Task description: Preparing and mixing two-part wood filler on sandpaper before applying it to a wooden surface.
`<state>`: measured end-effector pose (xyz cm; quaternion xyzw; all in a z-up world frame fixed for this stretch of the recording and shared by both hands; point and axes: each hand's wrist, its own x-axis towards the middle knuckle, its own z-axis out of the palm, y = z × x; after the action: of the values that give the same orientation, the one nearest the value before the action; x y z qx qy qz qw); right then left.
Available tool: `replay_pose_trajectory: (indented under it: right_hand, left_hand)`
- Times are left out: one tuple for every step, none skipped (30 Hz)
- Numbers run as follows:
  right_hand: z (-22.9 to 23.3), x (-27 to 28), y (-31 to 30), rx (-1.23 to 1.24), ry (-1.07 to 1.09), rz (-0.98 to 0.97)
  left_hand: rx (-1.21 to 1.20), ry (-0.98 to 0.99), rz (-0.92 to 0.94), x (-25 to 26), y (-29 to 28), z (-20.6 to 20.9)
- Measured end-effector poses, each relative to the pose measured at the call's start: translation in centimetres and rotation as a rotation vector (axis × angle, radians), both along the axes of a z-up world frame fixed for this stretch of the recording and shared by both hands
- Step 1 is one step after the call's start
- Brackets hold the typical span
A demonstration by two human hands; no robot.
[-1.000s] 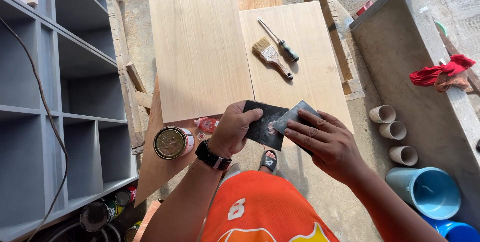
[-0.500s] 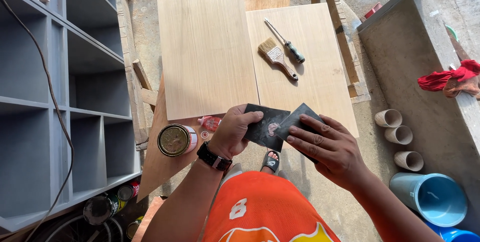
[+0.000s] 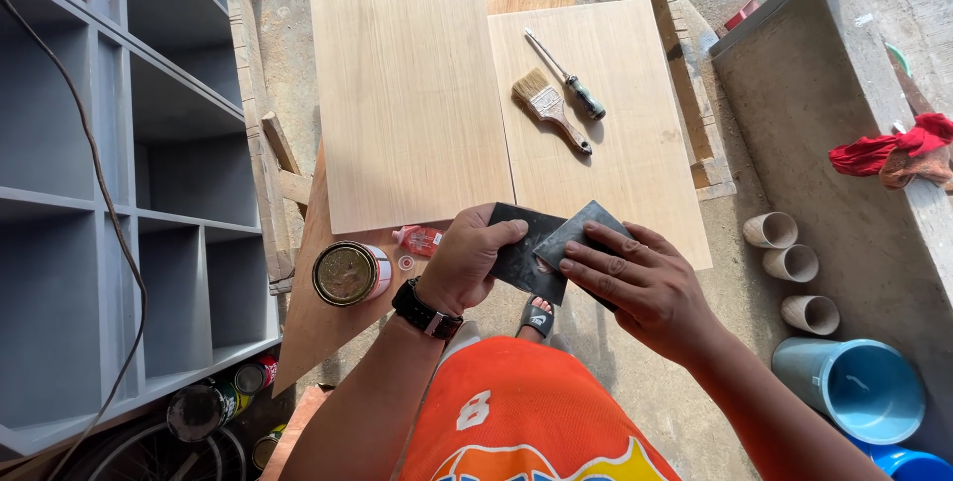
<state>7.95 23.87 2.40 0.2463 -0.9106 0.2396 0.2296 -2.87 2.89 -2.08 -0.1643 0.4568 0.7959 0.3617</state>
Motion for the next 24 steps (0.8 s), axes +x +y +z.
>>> replay_pose_trajectory:
  right_hand:
    - [0.1,0.1,0.2,0.0,0.003,-0.001]
    - [0.2,0.2,0.3,0.005,-0.007,-0.005]
    - [0.4,0.4,0.4,0.009,-0.021,-0.007]
    - [0.3,0.0,0.2,0.007,-0.02,-0.004]
    - [0.4,0.0,0.1,0.021,-0.013,0.0]
    - [0.4,0.1,0.0,0.035,-0.007,0.005]
    - [0.4,0.2,0.0,0.035,-0.003,0.003]
    - [0.5,0.3,0.0,0.033,-0.013,0.018]
    - [0.5,0.4,0.1,0.032,-0.023,0.038]
    - [0.7,0.1,0.0,0.033,-0.02,0.041]
    - [0.9,0.3,-0.2,0.023,-0.021,0.049]
    - [1.2,0.4,-0.3,0.013,-0.021,0.057]
    - [1.0,0.4,-0.1,0.015,-0.019,0.055]
    - [0.8,0.5,0.2,0.009,-0.029,0.054]
    - [0.7,0.4,0.4,0.0,-0.039,0.056]
    - [0.7,0.0,0.4,0.0,-0.035,0.056]
    - [0.7,0.0,0.4,0.0,-0.024,0.051]
    - [0.8,0.0,0.3,-0.001,-0.012,0.045]
    - [0.6,0.1,0.2,0.0,-0.012,0.042]
    - [0.4,0.2,0.2,0.001,-0.03,0.049]
    - [0.2,0.0,0.1,0.003,-0.044,0.06]
    - [0.3,-0.3,0.5,0.005,-0.039,0.062]
    - [0.4,-0.2,0.8,0.014,-0.018,0.046]
    - [0.5,-0.1,1.0,0.022,0.002,0.031]
  left_hand:
    - [0.0,0.003,-0.001,0.0,0.0,-0.2]
    - [-0.014,0.004,-0.004,0.0,0.0,-0.3]
    - [-0.029,0.001,-0.003,0.1,-0.1,-0.5]
    - [-0.031,0.002,-0.001,-0.2,-0.2,-0.6]
    - [-0.02,0.001,0.004,-0.2,-0.1,-0.8]
    - [-0.009,0.0,0.008,-0.1,0.0,-1.0]
    - [-0.009,0.004,0.006,-0.2,-0.1,-1.3]
    - [-0.022,-0.009,-0.001,-0.3,-0.3,-1.5]
    - [-0.034,-0.022,-0.003,-0.3,-0.4,-1.8]
    - [-0.034,-0.018,0.0,-0.7,-0.5,-1.5]
    - [-0.004,-0.043,0.003,-0.7,-0.8,-1.3]
    - [0.026,-0.067,0.007,-0.6,-1.0,-1.0]
    - [0.028,-0.065,0.005,-0.6,-1.1,-1.2]
    - [0.014,-0.069,0.004,-0.6,-1.1,-1.3]
    - [-0.002,-0.073,0.005,-0.6,-1.3,-1.4]
    - [-0.002,-0.069,0.006,-0.8,-1.2,-1.3]
    - [0.007,-0.067,0.007,-0.7,-1.1,-1.4]
    - [0.017,-0.064,0.009,-0.6,-1.0,-1.4]
    - [0.017,-0.064,0.006,-0.5,-0.9,-1.1]
    - [0.0,-0.049,-0.003,-0.4,-0.9,-0.8]
    - [-0.015,-0.03,-0.008,-0.5,-0.8,-0.5]
    - [-0.013,-0.025,-0.006,-0.7,-0.6,-0.3]
    - [-0.005,-0.015,-0.006,-0.6,-0.7,-0.1]
    - [0.003,-0.006,-0.006,-0.4,-0.7,0.1]
